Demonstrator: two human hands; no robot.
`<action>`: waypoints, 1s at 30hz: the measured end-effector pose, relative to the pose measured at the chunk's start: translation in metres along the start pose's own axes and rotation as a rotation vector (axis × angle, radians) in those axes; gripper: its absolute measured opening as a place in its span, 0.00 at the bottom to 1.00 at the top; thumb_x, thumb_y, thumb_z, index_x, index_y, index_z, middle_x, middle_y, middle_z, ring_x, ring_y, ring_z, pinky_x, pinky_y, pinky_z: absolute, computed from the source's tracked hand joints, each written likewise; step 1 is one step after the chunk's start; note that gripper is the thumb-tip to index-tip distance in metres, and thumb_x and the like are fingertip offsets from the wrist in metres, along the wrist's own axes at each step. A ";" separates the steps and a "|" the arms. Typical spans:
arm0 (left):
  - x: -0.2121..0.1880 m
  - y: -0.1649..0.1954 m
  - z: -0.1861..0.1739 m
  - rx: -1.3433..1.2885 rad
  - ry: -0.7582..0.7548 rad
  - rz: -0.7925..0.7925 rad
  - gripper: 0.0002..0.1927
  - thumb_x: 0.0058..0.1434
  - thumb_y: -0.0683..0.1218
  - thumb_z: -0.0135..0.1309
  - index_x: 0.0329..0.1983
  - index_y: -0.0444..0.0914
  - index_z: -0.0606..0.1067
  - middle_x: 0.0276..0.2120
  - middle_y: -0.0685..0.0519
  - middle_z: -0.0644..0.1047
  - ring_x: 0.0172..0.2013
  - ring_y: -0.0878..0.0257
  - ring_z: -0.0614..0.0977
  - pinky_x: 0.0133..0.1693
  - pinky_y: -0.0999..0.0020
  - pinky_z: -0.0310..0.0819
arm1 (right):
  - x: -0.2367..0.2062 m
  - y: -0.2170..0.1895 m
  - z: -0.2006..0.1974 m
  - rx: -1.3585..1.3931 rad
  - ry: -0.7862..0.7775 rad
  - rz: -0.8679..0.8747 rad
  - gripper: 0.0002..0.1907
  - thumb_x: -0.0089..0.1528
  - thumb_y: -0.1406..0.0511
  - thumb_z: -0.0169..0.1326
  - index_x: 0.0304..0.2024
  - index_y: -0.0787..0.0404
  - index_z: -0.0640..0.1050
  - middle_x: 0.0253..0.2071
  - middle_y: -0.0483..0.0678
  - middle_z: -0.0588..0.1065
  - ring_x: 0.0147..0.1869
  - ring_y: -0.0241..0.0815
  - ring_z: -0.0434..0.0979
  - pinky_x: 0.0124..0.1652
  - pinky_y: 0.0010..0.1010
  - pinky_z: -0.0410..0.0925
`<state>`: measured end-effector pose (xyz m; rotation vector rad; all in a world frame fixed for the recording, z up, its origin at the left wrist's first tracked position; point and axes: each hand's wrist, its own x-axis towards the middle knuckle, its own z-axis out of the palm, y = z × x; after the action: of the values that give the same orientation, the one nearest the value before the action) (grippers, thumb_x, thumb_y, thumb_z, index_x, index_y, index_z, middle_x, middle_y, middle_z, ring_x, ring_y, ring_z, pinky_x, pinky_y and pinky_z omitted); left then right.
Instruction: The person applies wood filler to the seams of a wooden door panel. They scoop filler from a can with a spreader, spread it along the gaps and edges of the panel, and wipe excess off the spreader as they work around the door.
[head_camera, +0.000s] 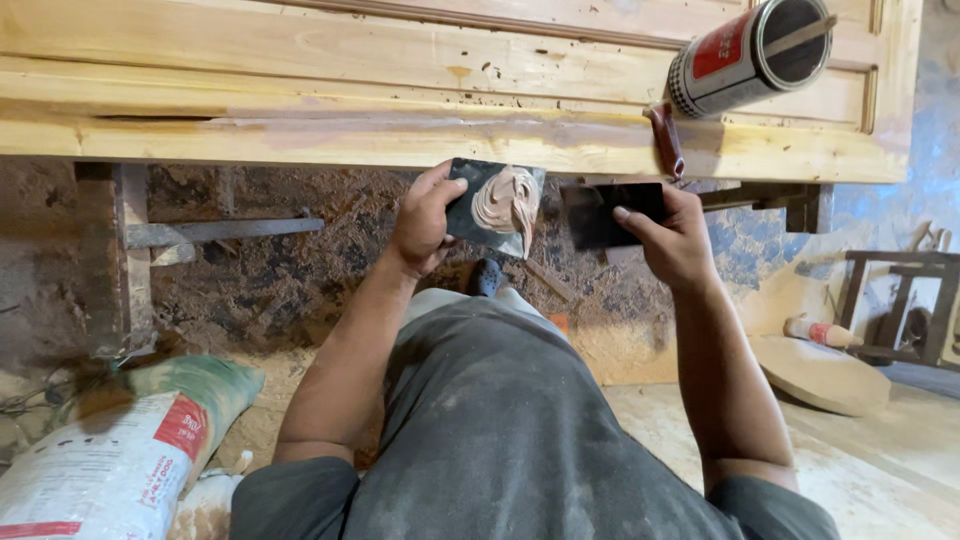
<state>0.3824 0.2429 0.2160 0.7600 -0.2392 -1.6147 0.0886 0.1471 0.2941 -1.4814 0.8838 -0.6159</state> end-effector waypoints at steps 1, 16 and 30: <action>-0.002 0.003 0.003 0.086 -0.032 -0.006 0.19 0.66 0.44 0.41 0.55 0.28 0.70 0.38 0.42 0.79 0.34 0.57 0.85 0.35 0.65 0.86 | 0.000 -0.010 0.003 -0.171 -0.003 -0.122 0.08 0.68 0.76 0.57 0.50 0.71 0.79 0.46 0.52 0.77 0.50 0.40 0.77 0.55 0.30 0.72; 0.006 -0.006 0.022 0.939 -0.107 0.207 0.14 0.69 0.47 0.37 0.39 0.36 0.72 0.27 0.50 0.80 0.24 0.63 0.81 0.24 0.65 0.79 | 0.030 -0.016 0.032 -0.470 -0.126 -0.251 0.11 0.63 0.78 0.56 0.49 0.68 0.79 0.45 0.54 0.80 0.46 0.42 0.81 0.47 0.28 0.72; 0.094 -0.035 -0.019 1.254 0.051 0.075 0.14 0.61 0.48 0.45 0.30 0.35 0.78 0.29 0.45 0.81 0.28 0.56 0.81 0.34 0.56 0.75 | 0.042 0.014 0.046 -0.472 -0.321 -0.445 0.13 0.60 0.78 0.59 0.48 0.66 0.80 0.45 0.55 0.80 0.48 0.48 0.82 0.47 0.35 0.75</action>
<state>0.3645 0.1664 0.1509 1.6825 -1.2861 -1.2456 0.1469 0.1397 0.2696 -2.1662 0.4607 -0.4826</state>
